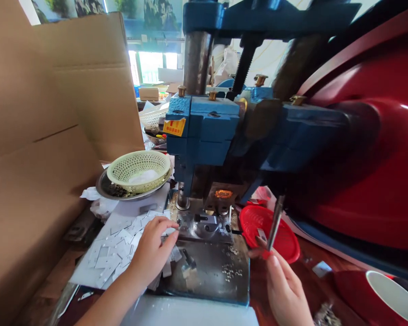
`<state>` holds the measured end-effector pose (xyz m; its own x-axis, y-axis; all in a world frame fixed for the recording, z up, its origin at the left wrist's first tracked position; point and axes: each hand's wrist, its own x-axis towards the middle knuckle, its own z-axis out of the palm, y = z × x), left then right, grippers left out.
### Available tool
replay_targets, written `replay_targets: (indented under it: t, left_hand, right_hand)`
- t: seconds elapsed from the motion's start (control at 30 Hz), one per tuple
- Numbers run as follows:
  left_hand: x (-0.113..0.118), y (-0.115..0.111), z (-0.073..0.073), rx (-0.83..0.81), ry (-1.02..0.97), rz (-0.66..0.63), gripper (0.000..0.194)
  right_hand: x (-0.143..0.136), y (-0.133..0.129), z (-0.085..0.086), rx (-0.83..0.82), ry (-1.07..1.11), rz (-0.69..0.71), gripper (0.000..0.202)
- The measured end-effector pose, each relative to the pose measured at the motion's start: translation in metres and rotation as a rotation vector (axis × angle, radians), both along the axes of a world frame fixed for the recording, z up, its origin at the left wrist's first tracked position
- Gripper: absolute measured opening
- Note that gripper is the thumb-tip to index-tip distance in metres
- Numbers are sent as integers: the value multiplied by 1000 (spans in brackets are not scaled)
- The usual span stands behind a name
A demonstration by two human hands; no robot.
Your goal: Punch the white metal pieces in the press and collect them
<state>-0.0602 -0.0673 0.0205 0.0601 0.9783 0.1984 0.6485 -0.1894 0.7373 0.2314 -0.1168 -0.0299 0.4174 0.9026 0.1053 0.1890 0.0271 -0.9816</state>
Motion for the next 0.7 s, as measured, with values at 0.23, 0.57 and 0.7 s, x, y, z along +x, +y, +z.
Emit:
replay_targets:
  t: [0.23,0.57,0.7]
  left_hand:
    - [-2,-33,-7,-88,160,-270,16]
    - [24,-43,-22,-79,383,-435,30]
    - [-2,-27,-18,-61,387,-317,21]
  right_hand:
    - [-13,29,-8,-16,22,11,56]
    - [-57,98,16,-64,-443,194,31]
    - [-18,79,13,-26,-328,67,33]
